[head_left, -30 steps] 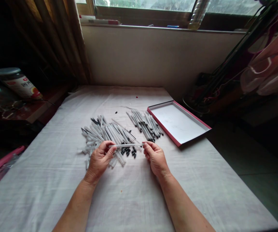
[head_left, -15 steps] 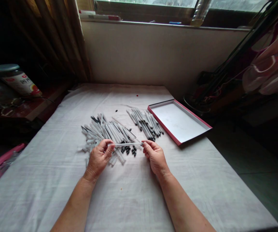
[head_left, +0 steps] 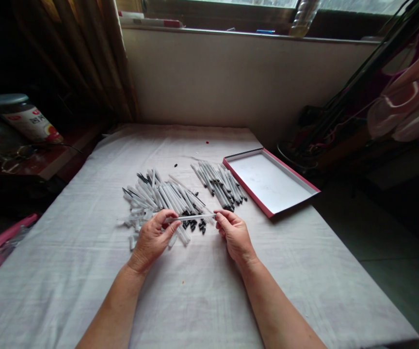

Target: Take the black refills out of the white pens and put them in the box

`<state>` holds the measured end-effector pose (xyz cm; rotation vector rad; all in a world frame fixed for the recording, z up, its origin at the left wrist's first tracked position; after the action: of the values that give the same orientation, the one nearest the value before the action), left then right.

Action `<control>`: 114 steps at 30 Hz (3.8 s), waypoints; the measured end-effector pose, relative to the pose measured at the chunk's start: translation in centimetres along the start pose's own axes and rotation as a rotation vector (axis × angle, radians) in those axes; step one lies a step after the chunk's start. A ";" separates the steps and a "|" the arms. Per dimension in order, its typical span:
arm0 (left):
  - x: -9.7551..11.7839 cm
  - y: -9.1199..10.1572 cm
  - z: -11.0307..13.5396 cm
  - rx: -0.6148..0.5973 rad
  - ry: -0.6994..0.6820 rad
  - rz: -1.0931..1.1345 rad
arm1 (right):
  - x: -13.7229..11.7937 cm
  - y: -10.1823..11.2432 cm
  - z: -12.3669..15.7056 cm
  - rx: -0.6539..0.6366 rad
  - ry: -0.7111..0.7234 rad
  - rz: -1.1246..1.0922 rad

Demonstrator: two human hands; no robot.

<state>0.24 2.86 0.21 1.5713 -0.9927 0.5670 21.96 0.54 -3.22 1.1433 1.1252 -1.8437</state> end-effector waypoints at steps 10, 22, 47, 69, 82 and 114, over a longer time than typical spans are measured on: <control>-0.3 2.0 -0.4 0.049 -0.014 -0.154 | -0.3 0.7 -0.1 -0.021 0.296 0.419; -0.4 1.7 -0.5 -0.045 -0.052 -0.125 | -0.2 0.6 0.2 -0.098 0.426 0.711; -2.5 3.4 -0.7 0.183 0.161 -0.270 | -1.7 3.3 -1.5 0.292 0.613 0.635; -1.2 1.8 -0.4 0.030 0.062 -0.114 | -1.3 1.7 -0.3 0.101 0.586 1.258; 0.5 -0.1 0.1 -0.105 -0.049 -0.048 | -0.7 0.0 0.5 -0.313 0.239 0.450; -2.2 2.3 -0.6 0.373 -0.112 -0.534 | 0.0 -1.7 -0.9 0.038 0.693 0.824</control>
<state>-2.80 4.09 -0.14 2.1222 -0.5213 0.2983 20.82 2.04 -2.94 1.9722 0.7488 -0.8444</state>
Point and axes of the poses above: each hand's wrist, its own z-axis away from the middle knuckle, its own y-axis out of the back of the hand, x = y × z, the point moved 3 cm from there along -z, towards the middle knuckle, and after that the axes turned 2 degrees about -z, right-handed, at the moved point
